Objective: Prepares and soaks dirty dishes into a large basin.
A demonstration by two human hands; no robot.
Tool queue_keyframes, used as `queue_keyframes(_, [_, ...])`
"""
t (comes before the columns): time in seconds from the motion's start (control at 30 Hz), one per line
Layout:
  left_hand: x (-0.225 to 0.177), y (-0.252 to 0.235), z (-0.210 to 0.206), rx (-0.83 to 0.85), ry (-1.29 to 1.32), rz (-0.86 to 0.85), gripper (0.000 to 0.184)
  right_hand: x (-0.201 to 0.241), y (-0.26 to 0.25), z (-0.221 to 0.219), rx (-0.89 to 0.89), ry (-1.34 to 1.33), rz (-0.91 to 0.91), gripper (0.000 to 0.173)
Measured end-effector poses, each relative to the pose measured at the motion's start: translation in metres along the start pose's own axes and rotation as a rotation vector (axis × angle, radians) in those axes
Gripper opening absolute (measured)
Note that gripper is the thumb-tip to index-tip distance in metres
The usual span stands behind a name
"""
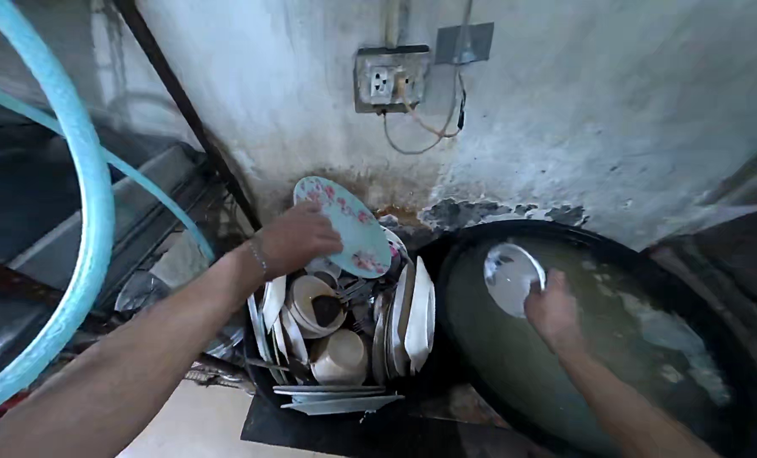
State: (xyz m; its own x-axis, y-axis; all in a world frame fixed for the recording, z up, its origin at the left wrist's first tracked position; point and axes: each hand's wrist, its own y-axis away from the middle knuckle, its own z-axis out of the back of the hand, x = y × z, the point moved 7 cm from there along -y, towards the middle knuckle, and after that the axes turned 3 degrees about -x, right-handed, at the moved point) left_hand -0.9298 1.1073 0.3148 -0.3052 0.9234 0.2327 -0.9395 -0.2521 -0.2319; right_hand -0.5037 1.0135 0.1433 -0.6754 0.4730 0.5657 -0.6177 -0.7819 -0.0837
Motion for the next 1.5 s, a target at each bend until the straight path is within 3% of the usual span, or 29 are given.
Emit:
queue_keyframes(0.07, [-0.002, 0.010, -0.008, -0.042, -0.022, -0.021, 0.033, -0.047, 0.011, -0.010, -0.045, 0.026, -0.036, 0.048])
queue_keyframes(0.17, [-0.003, 0.014, -0.019, -0.073, -0.036, -0.013, 0.030, -0.084, 0.028, -0.017, -0.055, -0.011, -0.168, 0.049])
queue_keyframes(0.3, [-0.008, 0.009, -0.034, 0.024, -0.045, -0.013, 0.027, -0.105, 0.040, -0.043, 0.086, -0.365, -0.498, 0.043])
queue_keyframes(0.4, [-0.011, 0.002, -0.044, 0.136, -0.078, 0.002, 0.025, -0.072, 0.043, -0.046, 0.214, -0.715, -0.591, 0.036])
queue_keyframes(0.5, [-0.014, -0.005, -0.056, 0.261, -0.097, 0.018, 0.032, -0.008, 0.039, -0.032, 0.320, -0.869, -0.517, 0.036])
queue_keyframes(0.6, [-0.017, -0.017, -0.060, 0.378, -0.120, 0.044, 0.039, 0.072, 0.037, -0.014, 0.436, -0.866, -0.399, 0.035])
queue_keyframes(0.7, [-0.017, -0.029, -0.063, 0.523, -0.122, 0.075, 0.028, 0.150, 0.040, -0.005, 0.560, -0.796, -0.302, 0.037])
queue_keyframes(0.9, [-0.004, -0.039, -0.058, 0.494, -0.151, 0.166, 0.023, 0.264, 0.048, 0.000, 0.615, -0.680, -0.183, 0.043])
queue_keyframes(1.03, [0.011, -0.029, -0.046, 0.393, -0.194, 0.269, 0.021, 0.273, 0.042, -0.004, 0.619, -0.756, -0.183, 0.045])
queue_keyframes(1.17, [0.013, -0.005, -0.042, 0.388, -0.238, 0.320, 0.029, 0.236, 0.039, -0.009, 0.574, -0.826, -0.263, 0.043])
queue_keyframes(1.3, [0.008, 0.002, -0.042, 0.326, -0.277, 0.279, 0.024, 0.200, 0.032, -0.005, 0.520, -0.836, -0.352, 0.044])
queue_keyframes(1.5, [-0.001, -0.019, -0.055, 0.359, -0.195, 0.231, 0.027, 0.216, 0.028, 0.010, 0.558, -0.741, -0.219, 0.044])
